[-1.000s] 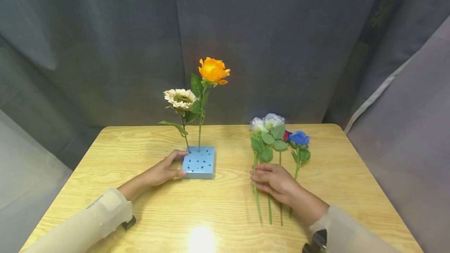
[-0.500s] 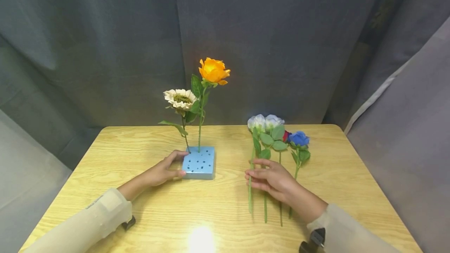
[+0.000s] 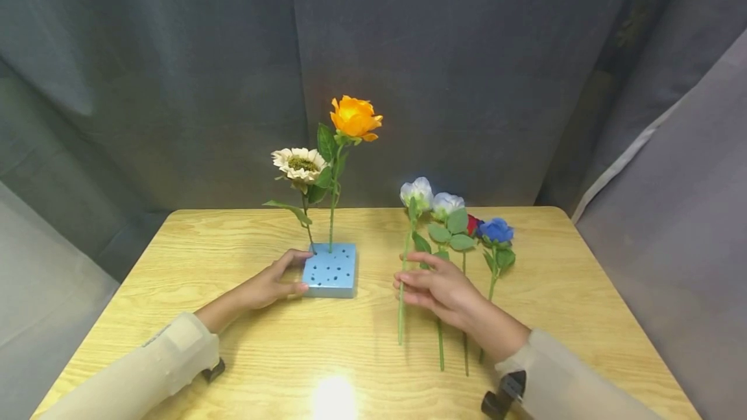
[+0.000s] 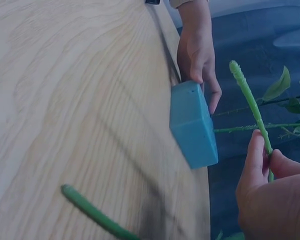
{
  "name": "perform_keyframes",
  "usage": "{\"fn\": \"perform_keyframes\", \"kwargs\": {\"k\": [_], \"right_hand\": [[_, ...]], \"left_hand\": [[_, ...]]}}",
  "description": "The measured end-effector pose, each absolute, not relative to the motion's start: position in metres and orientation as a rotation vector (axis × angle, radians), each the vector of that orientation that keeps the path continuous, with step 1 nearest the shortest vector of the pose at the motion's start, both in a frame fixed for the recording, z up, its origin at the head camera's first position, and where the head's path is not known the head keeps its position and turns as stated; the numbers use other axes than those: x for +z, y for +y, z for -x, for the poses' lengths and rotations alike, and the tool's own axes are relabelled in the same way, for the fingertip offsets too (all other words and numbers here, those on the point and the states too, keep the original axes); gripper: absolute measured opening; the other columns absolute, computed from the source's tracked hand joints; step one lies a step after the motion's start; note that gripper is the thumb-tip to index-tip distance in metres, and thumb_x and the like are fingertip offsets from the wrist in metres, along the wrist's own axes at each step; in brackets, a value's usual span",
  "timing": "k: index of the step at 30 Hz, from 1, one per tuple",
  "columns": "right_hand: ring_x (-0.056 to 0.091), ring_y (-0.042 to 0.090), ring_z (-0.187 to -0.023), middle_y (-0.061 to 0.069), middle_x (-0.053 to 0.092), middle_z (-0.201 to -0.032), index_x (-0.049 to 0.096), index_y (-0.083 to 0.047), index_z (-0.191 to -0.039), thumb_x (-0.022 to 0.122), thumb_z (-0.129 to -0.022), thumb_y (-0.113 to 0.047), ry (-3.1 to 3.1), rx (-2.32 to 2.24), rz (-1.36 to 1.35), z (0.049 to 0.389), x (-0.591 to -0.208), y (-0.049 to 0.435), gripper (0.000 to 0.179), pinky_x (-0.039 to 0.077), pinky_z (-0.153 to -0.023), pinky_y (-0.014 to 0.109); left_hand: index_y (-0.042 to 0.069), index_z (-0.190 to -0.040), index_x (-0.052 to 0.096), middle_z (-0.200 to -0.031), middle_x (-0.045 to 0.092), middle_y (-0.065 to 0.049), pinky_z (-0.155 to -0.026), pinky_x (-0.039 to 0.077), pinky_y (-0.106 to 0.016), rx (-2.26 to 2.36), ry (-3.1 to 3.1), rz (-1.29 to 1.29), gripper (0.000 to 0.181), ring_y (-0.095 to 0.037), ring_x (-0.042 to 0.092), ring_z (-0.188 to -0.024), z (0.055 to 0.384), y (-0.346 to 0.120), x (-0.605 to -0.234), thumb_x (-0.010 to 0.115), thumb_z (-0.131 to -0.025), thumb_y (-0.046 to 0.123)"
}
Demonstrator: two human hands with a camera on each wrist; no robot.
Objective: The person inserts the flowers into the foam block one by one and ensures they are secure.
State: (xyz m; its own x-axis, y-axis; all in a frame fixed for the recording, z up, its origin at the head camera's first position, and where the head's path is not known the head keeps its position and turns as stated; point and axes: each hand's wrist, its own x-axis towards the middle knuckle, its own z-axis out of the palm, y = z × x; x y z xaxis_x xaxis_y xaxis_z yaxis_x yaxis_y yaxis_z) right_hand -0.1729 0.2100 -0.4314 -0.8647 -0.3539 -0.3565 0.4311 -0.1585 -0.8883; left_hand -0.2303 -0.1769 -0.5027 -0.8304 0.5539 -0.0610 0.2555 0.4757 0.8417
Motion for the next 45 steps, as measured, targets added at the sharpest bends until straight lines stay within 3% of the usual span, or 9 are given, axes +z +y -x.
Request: {"fn": "perform_keyframes", "kwargs": {"k": [8,13,16,23,31,39,45], "right_hand": [[0.072,0.019,-0.104,0.011,0.068,-0.117,0.028,0.005,-0.158,0.059,-0.104,-0.001,1.659,-2.113,-0.055,0.18,-0.428,0.193,0.063,0.058,-0.095,0.036],[0.071,0.02,-0.111,0.017,0.061,-0.134,0.029,0.008,-0.155,0.056,-0.105,0.001,1.682,-2.149,-0.06,0.185,-0.429,0.179,0.058,0.057,-0.096,0.034],[0.071,0.02,-0.11,0.016,0.06,-0.133,0.032,0.009,-0.152,0.055,-0.105,0.001,1.688,-2.171,-0.066,0.186,-0.428,0.171,0.053,0.059,-0.092,0.031],[0.073,0.02,-0.103,0.008,0.069,-0.11,0.047,0.008,-0.13,0.057,-0.103,0.005,1.698,-2.241,-0.029,0.183,-0.422,0.156,0.029,0.061,-0.087,0.033],[0.073,0.026,-0.103,0.01,0.069,-0.102,0.055,0.007,-0.121,0.062,-0.101,0.003,1.859,-2.262,0.062,0.194,-0.423,0.146,0.022,0.061,-0.088,0.038],[0.075,0.022,-0.095,0.008,0.069,-0.096,0.058,0.012,-0.115,0.066,-0.098,0.004,1.913,-2.326,0.07,0.212,-0.424,0.134,0.021,0.061,-0.088,0.041],[0.075,0.022,-0.092,0.008,0.07,-0.098,0.063,0.0,-0.1,0.069,-0.096,0.006,1.917,-2.393,0.045,0.223,-0.425,0.124,0.009,0.061,-0.088,0.042]], "left_hand": [[0.017,-0.156,0.038,-0.159,0.042,-0.017,-0.121,0.006,-0.07,1.328,2.384,-0.678,0.068,-0.041,0.033,-0.15,0.231,-0.176,-0.504,0.072,-0.098,0.027],[0.013,-0.156,0.038,-0.159,0.041,-0.019,-0.12,0.012,-0.071,1.365,2.366,-0.683,0.067,-0.043,0.033,-0.149,0.23,-0.175,-0.503,0.072,-0.098,0.02],[0.013,-0.156,0.039,-0.159,0.042,-0.019,-0.12,0.009,-0.072,1.368,2.367,-0.683,0.067,-0.044,0.033,-0.149,0.229,-0.175,-0.503,0.072,-0.098,0.02],[0.015,-0.155,0.04,-0.159,0.043,-0.019,-0.12,-0.008,-0.07,1.338,2.392,-0.692,0.065,-0.043,0.033,-0.15,0.23,-0.175,-0.504,0.071,-0.099,0.023],[0.015,-0.155,0.04,-0.159,0.043,-0.018,-0.121,-0.008,-0.068,1.327,2.399,-0.686,0.065,-0.042,0.033,-0.15,0.231,-0.175,-0.504,0.071,-0.099,0.024],[0.015,-0.155,0.04,-0.158,0.044,-0.018,-0.12,-0.006,-0.069,1.333,2.409,-0.689,0.065,-0.042,0.033,-0.15,0.231,-0.176,-0.505,0.072,-0.099,0.023],[0.016,-0.155,0.04,-0.159,0.044,-0.017,-0.121,-0.006,-0.069,1.309,2.429,-0.698,0.065,-0.041,0.034,-0.15,0.232,-0.176,-0.506,0.072,-0.099,0.024]]}}
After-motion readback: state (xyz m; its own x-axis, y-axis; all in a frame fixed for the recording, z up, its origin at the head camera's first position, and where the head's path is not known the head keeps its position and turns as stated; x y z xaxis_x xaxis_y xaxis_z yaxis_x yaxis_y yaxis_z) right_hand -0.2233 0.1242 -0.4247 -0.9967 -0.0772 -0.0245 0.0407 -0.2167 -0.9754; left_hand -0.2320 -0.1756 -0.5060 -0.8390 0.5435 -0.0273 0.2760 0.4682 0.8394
